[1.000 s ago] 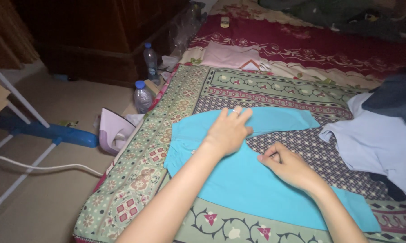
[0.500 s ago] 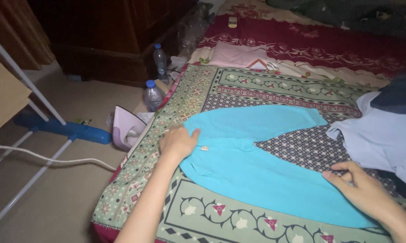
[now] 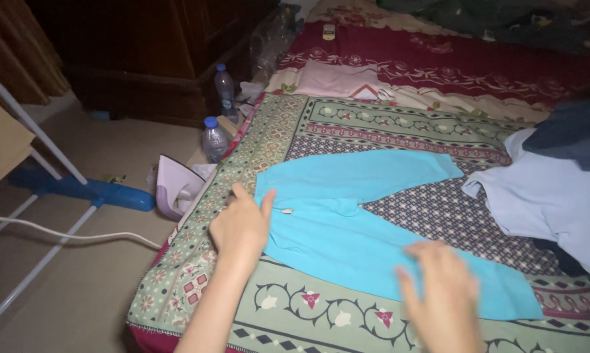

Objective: Folding various pieces of laundry including pants and shirts on a bed

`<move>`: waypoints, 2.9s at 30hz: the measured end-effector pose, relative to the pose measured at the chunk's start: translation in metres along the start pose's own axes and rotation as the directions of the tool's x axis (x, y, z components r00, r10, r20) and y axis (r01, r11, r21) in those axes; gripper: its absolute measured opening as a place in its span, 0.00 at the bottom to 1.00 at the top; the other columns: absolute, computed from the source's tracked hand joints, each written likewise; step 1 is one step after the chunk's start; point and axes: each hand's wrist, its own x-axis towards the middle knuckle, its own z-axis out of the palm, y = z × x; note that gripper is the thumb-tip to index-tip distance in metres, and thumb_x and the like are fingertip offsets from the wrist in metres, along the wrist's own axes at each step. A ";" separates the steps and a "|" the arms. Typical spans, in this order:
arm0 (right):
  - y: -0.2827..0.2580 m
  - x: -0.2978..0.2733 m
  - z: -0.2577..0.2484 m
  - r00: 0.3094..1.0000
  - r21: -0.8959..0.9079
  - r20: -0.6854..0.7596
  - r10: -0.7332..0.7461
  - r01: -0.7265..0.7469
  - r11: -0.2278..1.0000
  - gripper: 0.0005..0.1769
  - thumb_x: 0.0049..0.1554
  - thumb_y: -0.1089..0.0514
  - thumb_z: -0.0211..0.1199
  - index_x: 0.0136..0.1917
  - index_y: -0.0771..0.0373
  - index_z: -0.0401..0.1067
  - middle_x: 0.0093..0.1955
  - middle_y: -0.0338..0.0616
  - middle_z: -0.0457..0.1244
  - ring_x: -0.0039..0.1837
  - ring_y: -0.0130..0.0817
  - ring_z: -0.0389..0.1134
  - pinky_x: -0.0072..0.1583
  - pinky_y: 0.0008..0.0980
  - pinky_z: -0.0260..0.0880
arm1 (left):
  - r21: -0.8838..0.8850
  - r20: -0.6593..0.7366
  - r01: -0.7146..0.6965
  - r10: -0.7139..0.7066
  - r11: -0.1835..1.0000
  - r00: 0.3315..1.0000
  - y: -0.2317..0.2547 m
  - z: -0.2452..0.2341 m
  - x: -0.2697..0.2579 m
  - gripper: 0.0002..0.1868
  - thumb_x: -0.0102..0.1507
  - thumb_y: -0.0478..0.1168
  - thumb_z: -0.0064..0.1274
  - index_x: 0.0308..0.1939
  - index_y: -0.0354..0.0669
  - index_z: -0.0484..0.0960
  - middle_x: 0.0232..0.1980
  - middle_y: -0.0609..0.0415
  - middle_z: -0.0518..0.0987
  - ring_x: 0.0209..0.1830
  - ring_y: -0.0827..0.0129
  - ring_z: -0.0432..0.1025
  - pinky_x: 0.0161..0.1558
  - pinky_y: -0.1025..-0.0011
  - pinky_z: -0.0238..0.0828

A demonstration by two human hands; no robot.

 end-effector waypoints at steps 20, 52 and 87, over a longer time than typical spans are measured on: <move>-0.049 0.005 0.032 0.926 0.221 0.367 -0.087 0.004 0.975 0.30 0.65 0.42 0.38 0.79 0.43 0.55 0.84 0.28 0.46 0.86 0.39 0.37 0.77 0.53 0.38 | 0.179 -0.075 -0.827 0.845 0.533 0.529 0.031 0.110 -0.054 0.31 0.71 0.55 0.28 0.77 0.54 0.60 0.82 0.51 0.54 0.83 0.60 0.42 0.73 0.40 0.32; 0.197 0.286 0.177 0.879 0.213 0.347 0.328 -0.414 0.885 0.26 0.55 0.46 0.67 0.63 0.58 0.76 0.56 0.51 0.72 0.66 0.52 0.69 0.65 0.51 0.66 | 0.074 0.283 -0.258 0.228 0.963 0.932 0.051 0.016 0.157 0.20 0.62 0.50 0.51 0.54 0.52 0.88 0.68 0.44 0.77 0.74 0.46 0.65 0.71 0.41 0.55; 0.216 0.040 0.007 0.794 0.290 0.470 -0.385 0.273 0.917 0.35 0.36 0.68 0.67 0.56 0.38 0.79 0.55 0.26 0.69 0.60 0.23 0.74 0.62 0.21 0.66 | 0.184 0.380 -0.827 0.737 0.531 0.559 -0.042 -0.021 -0.012 0.37 0.48 0.13 0.44 0.59 0.44 0.70 0.56 0.47 0.69 0.58 0.50 0.64 0.58 0.48 0.60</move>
